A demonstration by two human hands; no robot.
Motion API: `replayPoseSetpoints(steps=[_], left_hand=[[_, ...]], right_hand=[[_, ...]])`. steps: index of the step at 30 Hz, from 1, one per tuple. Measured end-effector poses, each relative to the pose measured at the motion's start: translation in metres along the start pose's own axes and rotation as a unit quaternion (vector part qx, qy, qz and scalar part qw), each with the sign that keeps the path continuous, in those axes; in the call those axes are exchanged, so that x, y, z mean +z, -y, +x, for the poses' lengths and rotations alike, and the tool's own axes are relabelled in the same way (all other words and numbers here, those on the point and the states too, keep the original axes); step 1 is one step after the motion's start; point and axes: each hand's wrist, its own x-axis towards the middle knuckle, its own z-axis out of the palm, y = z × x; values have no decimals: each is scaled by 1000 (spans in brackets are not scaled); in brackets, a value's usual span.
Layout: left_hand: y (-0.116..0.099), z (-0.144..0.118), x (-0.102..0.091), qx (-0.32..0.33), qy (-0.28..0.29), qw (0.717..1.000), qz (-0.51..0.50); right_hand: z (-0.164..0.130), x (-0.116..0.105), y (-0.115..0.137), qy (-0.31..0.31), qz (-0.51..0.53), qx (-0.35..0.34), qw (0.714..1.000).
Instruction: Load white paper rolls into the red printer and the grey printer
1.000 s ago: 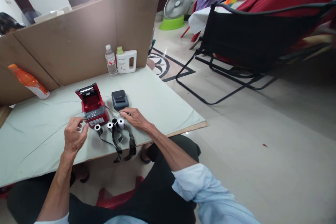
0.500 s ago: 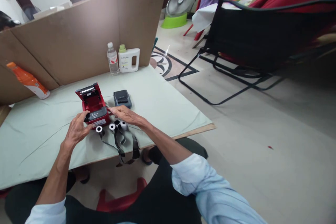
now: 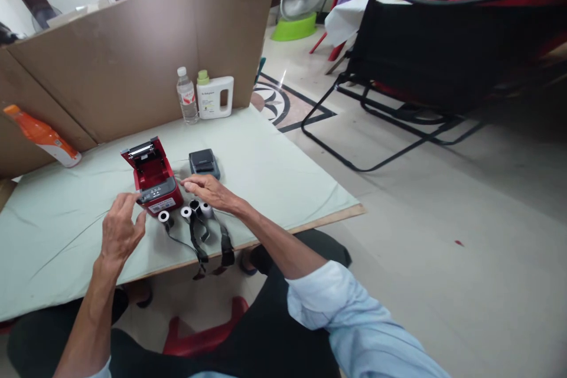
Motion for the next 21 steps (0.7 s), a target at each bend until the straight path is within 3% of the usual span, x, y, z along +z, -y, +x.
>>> replayPoseSetpoints(steps=[4, 8, 14, 21], left_hand=[[-20, -12, -8, 78, 77, 994, 16], [-29, -14, 1, 124, 133, 983, 40], [-19, -12, 24, 88, 166, 982, 2], [-12, -24, 24, 67, 149, 987, 5]], right_hand=[[-12, -2, 8, 20, -13, 3, 1000], [-16, -1, 10, 42, 3, 22, 999], [-18, 2, 13, 54, -4, 17, 998], [-20, 7, 17, 72, -59, -13, 996]])
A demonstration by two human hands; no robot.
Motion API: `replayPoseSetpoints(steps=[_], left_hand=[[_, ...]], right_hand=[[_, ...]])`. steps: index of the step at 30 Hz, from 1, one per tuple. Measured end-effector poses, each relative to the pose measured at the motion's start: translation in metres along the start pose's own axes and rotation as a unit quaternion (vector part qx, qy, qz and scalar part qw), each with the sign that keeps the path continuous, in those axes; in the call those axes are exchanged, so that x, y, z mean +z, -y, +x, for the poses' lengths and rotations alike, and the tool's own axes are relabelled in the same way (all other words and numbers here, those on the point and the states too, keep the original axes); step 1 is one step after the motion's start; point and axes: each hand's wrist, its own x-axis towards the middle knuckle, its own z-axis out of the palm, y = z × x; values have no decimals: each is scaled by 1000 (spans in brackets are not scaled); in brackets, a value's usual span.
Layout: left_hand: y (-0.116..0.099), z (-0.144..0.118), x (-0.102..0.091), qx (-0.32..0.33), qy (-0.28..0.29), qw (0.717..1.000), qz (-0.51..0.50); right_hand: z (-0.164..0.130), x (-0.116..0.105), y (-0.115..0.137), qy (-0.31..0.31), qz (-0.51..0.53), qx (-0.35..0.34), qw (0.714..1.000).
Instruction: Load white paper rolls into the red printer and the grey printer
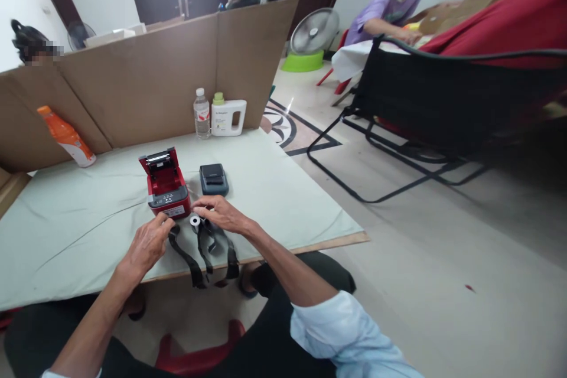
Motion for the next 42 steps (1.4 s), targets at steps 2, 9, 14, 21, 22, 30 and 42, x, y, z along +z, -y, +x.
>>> replayPoseSetpoints(steps=[2, 9, 14, 21, 22, 30, 42], left_hand=[[1, -7, -3, -1, -12, 1000, -4], [8, -15, -46, 16, -115, 990, -79], [1, 3, -70, 57, -182, 971, -141], [11, 36, -64, 82, -232, 949, -198], [18, 41, -60, 76, -240, 946, -204], [75, 78, -11, -34, -242, 936, -252], [85, 95, -9, -144, -149, 946, -249]], right_hand=[[0, 3, 1, 1, -32, -20, 999], [-1, 18, 8, -4, -236, -125, 964], [5, 33, 28, -46, -331, -131, 933], [26, 34, 32, -143, -321, -198, 915], [30, 32, 30, -154, -314, -208, 913], [64, 27, 9, -100, -289, -231, 924], [75, 29, 6, -40, -344, -184, 920]])
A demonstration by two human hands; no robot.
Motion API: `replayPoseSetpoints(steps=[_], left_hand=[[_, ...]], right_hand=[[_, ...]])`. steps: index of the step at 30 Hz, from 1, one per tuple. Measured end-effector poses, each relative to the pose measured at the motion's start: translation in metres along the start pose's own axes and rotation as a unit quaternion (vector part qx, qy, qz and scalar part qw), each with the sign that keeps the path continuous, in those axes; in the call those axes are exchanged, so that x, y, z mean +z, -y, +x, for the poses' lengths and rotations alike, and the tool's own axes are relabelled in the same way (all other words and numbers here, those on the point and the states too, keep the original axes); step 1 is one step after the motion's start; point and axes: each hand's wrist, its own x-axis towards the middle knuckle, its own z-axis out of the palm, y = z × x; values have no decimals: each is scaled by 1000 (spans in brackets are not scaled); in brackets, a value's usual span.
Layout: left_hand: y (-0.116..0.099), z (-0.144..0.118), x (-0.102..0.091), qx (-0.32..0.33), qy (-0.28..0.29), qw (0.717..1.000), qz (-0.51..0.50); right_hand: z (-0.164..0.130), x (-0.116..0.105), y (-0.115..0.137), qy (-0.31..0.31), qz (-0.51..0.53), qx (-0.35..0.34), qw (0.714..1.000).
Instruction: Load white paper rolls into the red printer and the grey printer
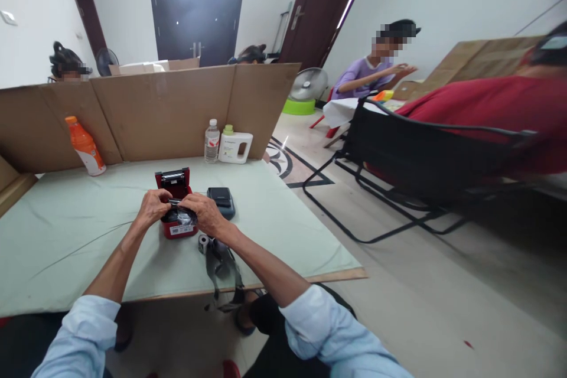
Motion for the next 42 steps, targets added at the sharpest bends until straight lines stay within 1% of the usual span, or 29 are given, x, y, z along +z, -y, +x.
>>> replayPoseSetpoints(steps=[5, 10, 14, 20, 23, 27, 34, 36, 39, 42], left_hand=[[-3, 0, -3, 12, 26, 998, 53], [-3, 1, -5, 33, 54, 995, 82], [-4, 2, -6, 49, 78, 992, 83], [-9, 1, -8, 71, 85, 992, 67], [-12, 0, -11, 90, 118, 988, 45], [-15, 4, -15, 88, 160, 982, 39], [-20, 18, -13, 54, 165, 981, 82], [-19, 20, -13, 47, 169, 982, 69], [-14, 21, -14, 50, 197, 979, 24], [-10, 23, -12, 49, 191, 980, 19]], right_hand=[[3, -1, 3, 29, -14, 8, 999], [4, -2, 4, 36, -19, 10, 999], [5, -2, 5, 43, -20, 10, 999], [6, -4, 7, 61, -24, 9, 998], [3, -5, 9, 63, -25, 3, 998], [-2, -6, 9, 48, -22, -8, 999], [-8, -4, 9, 22, -16, -19, 999], [-11, -4, 12, 15, -24, -21, 999], [-16, -4, 17, -7, -33, -24, 999], [-21, -4, 23, -31, -27, -39, 998]])
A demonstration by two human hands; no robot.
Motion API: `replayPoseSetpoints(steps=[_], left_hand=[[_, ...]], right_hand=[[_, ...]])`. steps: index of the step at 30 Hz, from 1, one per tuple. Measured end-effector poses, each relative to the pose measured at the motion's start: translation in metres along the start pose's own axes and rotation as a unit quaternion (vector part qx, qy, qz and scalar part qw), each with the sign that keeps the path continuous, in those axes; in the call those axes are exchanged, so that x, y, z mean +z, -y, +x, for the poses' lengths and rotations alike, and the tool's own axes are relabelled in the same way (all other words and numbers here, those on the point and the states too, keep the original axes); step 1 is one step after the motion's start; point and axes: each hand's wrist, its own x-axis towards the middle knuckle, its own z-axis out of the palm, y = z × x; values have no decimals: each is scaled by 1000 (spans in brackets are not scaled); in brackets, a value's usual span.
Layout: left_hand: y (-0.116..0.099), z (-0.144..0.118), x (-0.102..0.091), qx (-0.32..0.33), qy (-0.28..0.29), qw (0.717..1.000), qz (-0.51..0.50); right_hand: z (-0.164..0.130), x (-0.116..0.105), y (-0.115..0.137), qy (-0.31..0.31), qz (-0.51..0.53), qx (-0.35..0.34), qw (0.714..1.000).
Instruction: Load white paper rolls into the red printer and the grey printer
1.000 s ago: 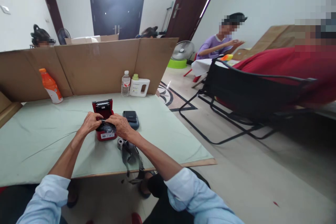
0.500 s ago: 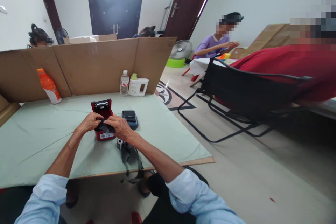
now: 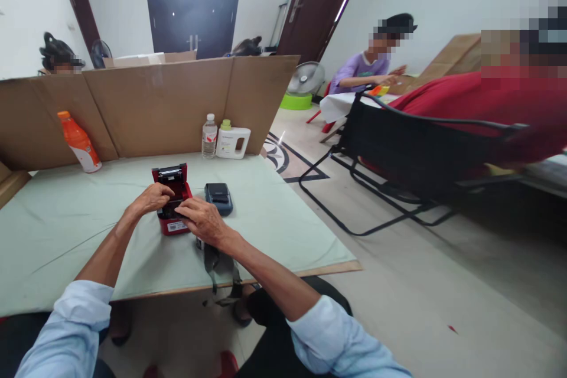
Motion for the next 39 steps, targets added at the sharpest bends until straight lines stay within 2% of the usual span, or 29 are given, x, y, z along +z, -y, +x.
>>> replayPoseSetpoints(steps=[4, 6, 9, 12, 14, 15, 19, 22, 27, 32, 39], left_hand=[[-1, 3, 9, -19, 3, 999, 46], [-2, 1, 14, -21, -33, 997, 60], [1, -6, 19, -14, -167, 983, 73], [11, -9, 17, -30, -321, 944, 67], [21, -4, 11, -38, -375, 926, 27], [26, 0, 7, -39, -380, 924, -3], [40, 16, -7, -14, -309, 944, -111], [37, 12, -11, 22, -269, 956, -113], [22, -25, -1, 65, -261, 961, -64], [15, -62, 15, 98, -219, 971, -9], [23, -83, 29, 133, -179, 973, 52]], right_hand=[[-6, -1, 4, -13, -6, -4, 1000], [-8, -2, 4, -14, -10, -1, 1000], [-11, -3, 4, -15, -15, -7, 1000], [-14, -3, 6, -13, -12, -14, 1000], [-16, -2, 8, -10, -8, -13, 1000], [-16, -2, 9, -11, -8, -12, 1000], [-20, -1, 11, -16, -24, -19, 999], [-21, -2, 12, -23, -31, -29, 999], [-23, -3, 15, -21, -19, -17, 999], [-25, -3, 15, -22, -5, -10, 1000], [-27, -5, 17, -29, -25, -35, 999]])
